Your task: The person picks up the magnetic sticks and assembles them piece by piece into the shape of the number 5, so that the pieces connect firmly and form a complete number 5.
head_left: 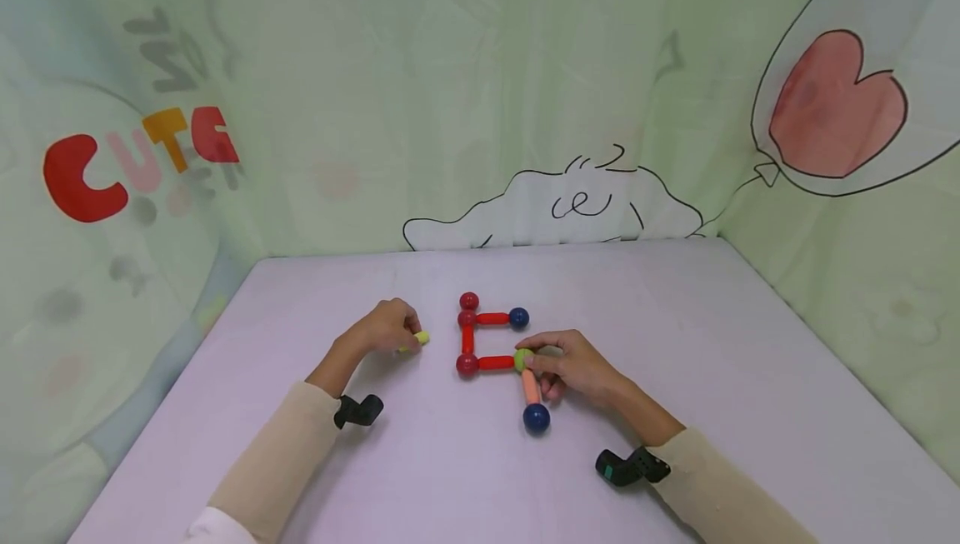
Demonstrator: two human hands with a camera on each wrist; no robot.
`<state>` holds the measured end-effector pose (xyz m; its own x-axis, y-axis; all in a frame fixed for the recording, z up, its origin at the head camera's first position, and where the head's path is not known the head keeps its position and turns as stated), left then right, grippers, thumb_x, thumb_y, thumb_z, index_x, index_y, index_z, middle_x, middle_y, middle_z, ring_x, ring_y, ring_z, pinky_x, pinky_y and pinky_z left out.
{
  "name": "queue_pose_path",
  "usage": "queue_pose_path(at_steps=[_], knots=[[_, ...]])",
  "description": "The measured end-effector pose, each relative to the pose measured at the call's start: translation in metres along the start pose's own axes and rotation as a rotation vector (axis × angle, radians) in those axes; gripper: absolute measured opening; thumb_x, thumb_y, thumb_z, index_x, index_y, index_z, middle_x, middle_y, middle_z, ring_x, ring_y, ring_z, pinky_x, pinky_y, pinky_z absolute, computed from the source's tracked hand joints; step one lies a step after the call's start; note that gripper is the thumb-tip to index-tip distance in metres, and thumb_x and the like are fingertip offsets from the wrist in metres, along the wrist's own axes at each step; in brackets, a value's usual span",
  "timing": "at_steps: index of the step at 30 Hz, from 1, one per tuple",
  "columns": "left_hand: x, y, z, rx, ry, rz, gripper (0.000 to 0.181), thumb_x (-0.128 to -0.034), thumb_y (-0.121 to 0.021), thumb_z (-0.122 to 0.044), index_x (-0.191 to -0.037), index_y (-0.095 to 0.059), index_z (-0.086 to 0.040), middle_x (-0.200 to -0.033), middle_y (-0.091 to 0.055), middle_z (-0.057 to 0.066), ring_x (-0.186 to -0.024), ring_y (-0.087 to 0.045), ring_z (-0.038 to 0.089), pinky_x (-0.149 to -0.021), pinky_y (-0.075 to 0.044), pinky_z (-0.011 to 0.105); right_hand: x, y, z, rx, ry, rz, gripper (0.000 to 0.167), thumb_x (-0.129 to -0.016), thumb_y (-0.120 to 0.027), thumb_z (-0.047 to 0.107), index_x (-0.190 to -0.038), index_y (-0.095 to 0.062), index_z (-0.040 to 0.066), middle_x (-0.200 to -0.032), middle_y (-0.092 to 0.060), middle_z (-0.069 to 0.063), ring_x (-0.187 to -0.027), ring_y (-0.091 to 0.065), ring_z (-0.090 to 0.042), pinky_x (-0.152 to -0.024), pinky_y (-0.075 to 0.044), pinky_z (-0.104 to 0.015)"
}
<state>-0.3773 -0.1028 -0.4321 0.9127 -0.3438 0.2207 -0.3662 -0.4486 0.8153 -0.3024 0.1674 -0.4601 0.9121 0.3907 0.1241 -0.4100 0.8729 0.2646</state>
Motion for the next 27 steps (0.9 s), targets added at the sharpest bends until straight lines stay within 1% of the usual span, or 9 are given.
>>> queue_pose_path(at_steps=[7,9,11,17,20,23,27], knots=[[0.010,-0.004,-0.004,0.043,-0.028,-0.012,0.010,-0.0826,-0.079,-0.007,-0.087,-0.070,-0.006,-0.080,-0.062,0.004,-0.072,-0.056,0.018,-0.063,-0.047,0.027,-0.001,-0.001,0.000,-0.025,0.008,0.017,0.042,-0.098,-0.066,0.013,-0.136,-0.059,-0.002,-0.083,-0.067,-0.011,-0.059,-0.061,-0.015,-0.053,-0.055,-0.023],[0.013,-0.005,-0.006,0.057,-0.047,-0.016,0.010,-0.0827,-0.079,-0.007,-0.087,-0.070,-0.006,-0.079,-0.062,0.004,-0.070,-0.056,0.018,-0.061,-0.047,0.027,-0.002,-0.001,-0.001,-0.043,0.007,0.022,0.042,-0.098,-0.066,0.012,-0.136,-0.059,-0.004,-0.084,-0.067,-0.011,-0.059,-0.062,-0.014,-0.053,-0.055,-0.023],[0.017,-0.007,-0.009,0.085,-0.067,-0.006,0.010,-0.0830,-0.080,-0.006,-0.087,-0.071,-0.007,-0.080,-0.062,0.004,-0.070,-0.056,0.017,-0.060,-0.047,0.026,-0.002,-0.001,-0.001,-0.061,0.001,0.027,0.042,-0.099,-0.066,0.012,-0.136,-0.058,-0.005,-0.084,-0.067,-0.011,-0.059,-0.063,-0.013,-0.054,-0.055,-0.023],[0.027,-0.011,-0.026,0.196,-0.123,0.061,0.014,-0.0799,-0.083,-0.004,-0.089,-0.073,-0.008,-0.081,-0.064,0.004,-0.072,-0.056,0.018,-0.056,-0.049,0.026,-0.002,-0.001,-0.002,-0.067,-0.010,0.036,0.042,-0.099,-0.065,0.012,-0.136,-0.057,-0.006,-0.087,-0.068,-0.011,-0.061,-0.064,-0.014,-0.055,-0.056,-0.024],[0.033,-0.012,-0.036,0.211,-0.147,0.087,0.014,-0.0799,-0.083,-0.005,-0.089,-0.073,-0.009,-0.082,-0.065,0.003,-0.074,-0.057,0.019,-0.056,-0.050,0.028,-0.002,-0.001,-0.001,-0.064,-0.008,0.035,0.041,-0.099,-0.065,0.012,-0.136,-0.057,-0.005,-0.088,-0.068,-0.012,-0.061,-0.064,-0.014,-0.056,-0.057,-0.025],[0.039,-0.015,-0.046,0.216,-0.182,0.121,0.014,-0.0805,-0.083,-0.005,-0.089,-0.073,-0.009,-0.082,-0.065,0.003,-0.075,-0.058,0.019,-0.057,-0.054,0.029,-0.003,-0.001,0.000,-0.061,-0.003,0.034,0.041,-0.099,-0.065,0.012,-0.135,-0.058,-0.006,-0.089,-0.068,-0.013,-0.061,-0.065,-0.015,-0.056,-0.057,-0.025],[0.047,-0.023,-0.058,0.223,-0.241,0.186,0.014,-0.0807,-0.083,-0.005,-0.089,-0.073,-0.009,-0.082,-0.066,0.003,-0.076,-0.060,0.019,-0.058,-0.056,0.031,-0.003,-0.001,0.000,-0.052,0.002,0.035,0.040,-0.099,-0.065,0.012,-0.135,-0.058,-0.006,-0.089,-0.067,-0.013,-0.061,-0.064,-0.015,-0.056,-0.057,-0.025]])
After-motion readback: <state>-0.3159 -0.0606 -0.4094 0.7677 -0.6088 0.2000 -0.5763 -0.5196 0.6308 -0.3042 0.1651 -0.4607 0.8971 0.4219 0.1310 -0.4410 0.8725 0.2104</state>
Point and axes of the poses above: each hand's wrist, its own x-axis away from the middle knuckle, its own y-axis out of the back of the hand, z = x × y, the point moved 8 cm from there along -x, towards the middle knuckle
